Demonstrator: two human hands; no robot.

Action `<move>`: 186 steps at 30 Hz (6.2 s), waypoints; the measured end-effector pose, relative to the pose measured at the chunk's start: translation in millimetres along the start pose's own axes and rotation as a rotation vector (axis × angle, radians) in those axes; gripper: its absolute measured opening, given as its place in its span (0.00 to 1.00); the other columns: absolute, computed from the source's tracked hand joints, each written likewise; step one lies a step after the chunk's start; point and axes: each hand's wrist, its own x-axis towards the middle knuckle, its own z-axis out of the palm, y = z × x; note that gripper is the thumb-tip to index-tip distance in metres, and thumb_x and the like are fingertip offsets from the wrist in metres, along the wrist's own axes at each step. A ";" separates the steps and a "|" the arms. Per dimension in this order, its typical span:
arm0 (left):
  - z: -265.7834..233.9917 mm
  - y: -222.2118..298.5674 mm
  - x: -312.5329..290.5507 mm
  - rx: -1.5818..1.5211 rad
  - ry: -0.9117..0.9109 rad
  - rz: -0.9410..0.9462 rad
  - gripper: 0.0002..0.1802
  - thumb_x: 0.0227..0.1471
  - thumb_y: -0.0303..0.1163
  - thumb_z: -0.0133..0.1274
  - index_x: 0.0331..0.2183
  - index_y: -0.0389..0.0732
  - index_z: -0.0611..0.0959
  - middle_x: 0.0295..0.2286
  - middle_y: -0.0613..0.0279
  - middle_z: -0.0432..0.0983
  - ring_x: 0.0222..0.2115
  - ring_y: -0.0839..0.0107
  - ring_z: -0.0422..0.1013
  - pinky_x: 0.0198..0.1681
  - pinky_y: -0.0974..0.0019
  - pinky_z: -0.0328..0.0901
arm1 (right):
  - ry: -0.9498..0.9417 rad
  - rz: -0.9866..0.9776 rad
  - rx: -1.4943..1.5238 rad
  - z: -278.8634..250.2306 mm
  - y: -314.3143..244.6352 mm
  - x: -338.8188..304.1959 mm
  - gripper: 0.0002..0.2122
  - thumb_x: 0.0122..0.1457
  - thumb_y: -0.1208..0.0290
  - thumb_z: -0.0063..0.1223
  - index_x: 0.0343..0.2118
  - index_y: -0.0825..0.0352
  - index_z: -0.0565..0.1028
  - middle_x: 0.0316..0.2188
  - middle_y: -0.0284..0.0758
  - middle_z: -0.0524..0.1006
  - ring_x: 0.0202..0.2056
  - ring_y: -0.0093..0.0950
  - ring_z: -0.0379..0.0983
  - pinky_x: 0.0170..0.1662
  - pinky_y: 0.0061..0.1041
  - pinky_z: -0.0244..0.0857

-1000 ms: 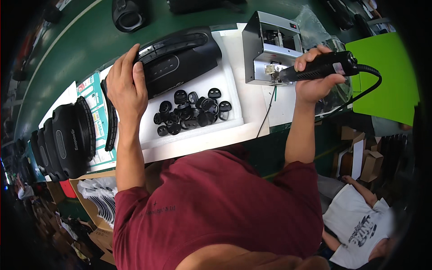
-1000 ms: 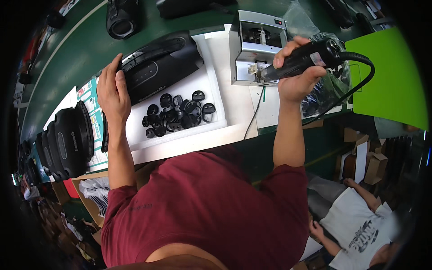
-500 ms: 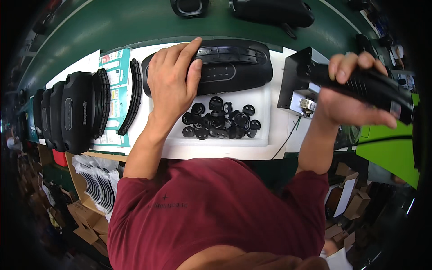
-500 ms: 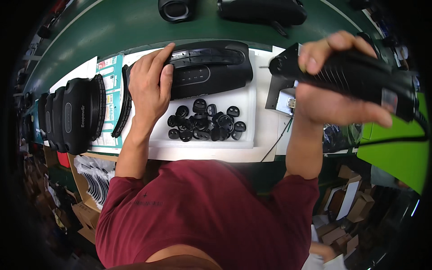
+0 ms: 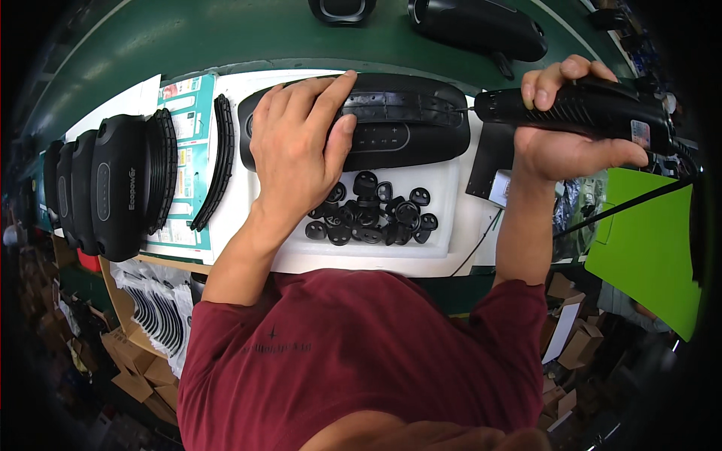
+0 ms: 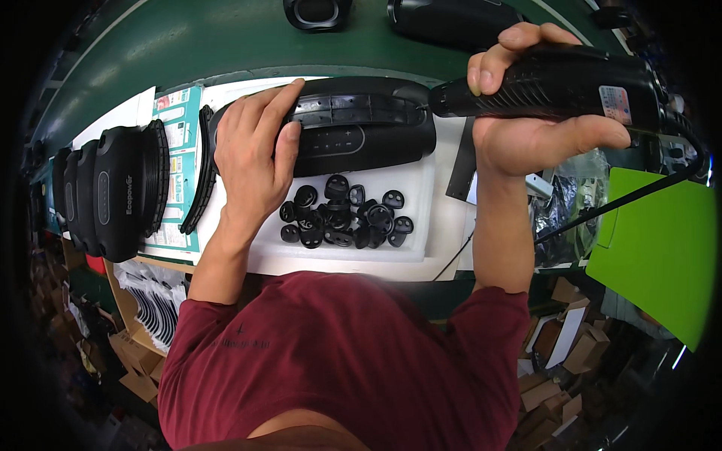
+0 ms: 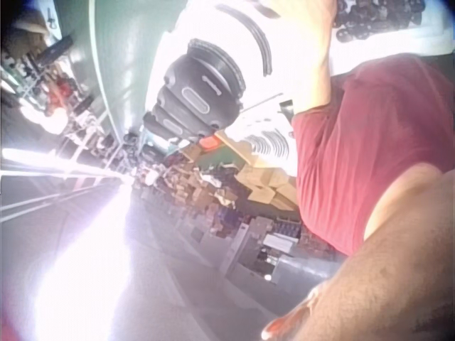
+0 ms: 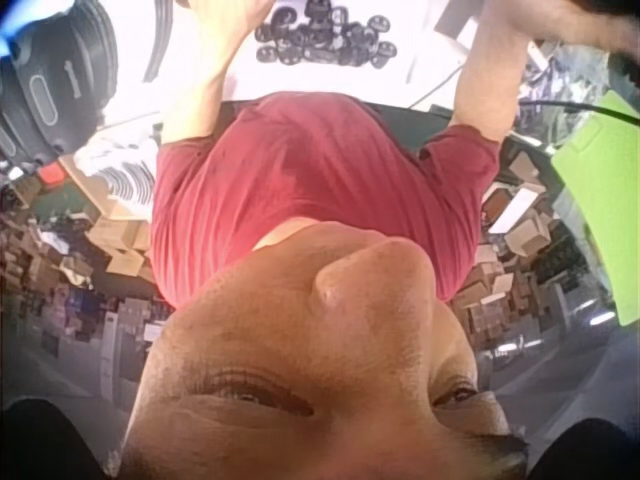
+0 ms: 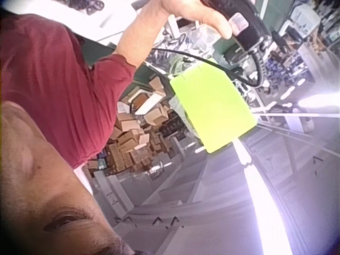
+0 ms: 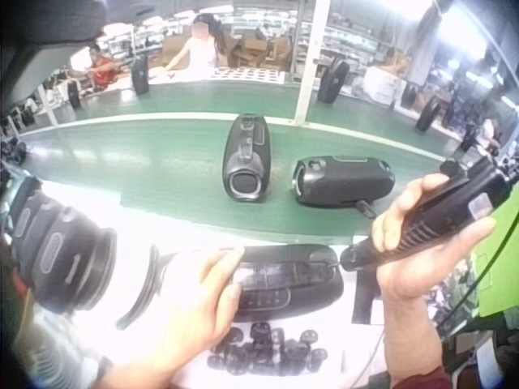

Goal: The person assembles electronic speakers by attaching internal components to the speaker housing with screws. An electric screwdriver is used to secure the screws.

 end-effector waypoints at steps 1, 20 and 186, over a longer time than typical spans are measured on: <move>0.0 0.1 0.1 -0.004 0.000 0.002 0.22 0.59 0.37 0.58 0.54 0.44 0.85 0.43 0.59 0.81 0.45 0.58 0.75 0.58 0.50 0.63 | 0.000 -0.001 -0.004 -0.7 0.9 1.6 0.56 0.50 0.11 0.30 0.55 0.70 0.73 0.42 0.45 0.81 0.24 0.28 0.73 0.27 0.29 0.68; -0.6 3.0 -6.4 0.040 -0.028 0.011 0.21 0.66 0.37 0.51 0.57 0.47 0.84 0.46 0.54 0.81 0.48 0.53 0.75 0.57 0.51 0.63 | 0.031 0.057 0.151 -6.3 -57.6 -22.5 0.59 0.46 0.09 0.31 0.56 0.69 0.73 0.32 0.37 0.76 0.24 0.27 0.69 0.27 0.30 0.65; 2.5 24.2 -47.3 0.042 0.008 0.068 0.44 0.48 0.35 0.67 0.67 0.43 0.72 0.66 0.50 0.65 0.67 0.44 0.59 0.68 0.33 0.50 | 0.459 0.198 -0.477 -75.6 -133.1 -162.0 0.48 0.50 0.14 0.42 0.48 0.64 0.75 0.24 0.32 0.71 0.24 0.27 0.67 0.32 0.29 0.64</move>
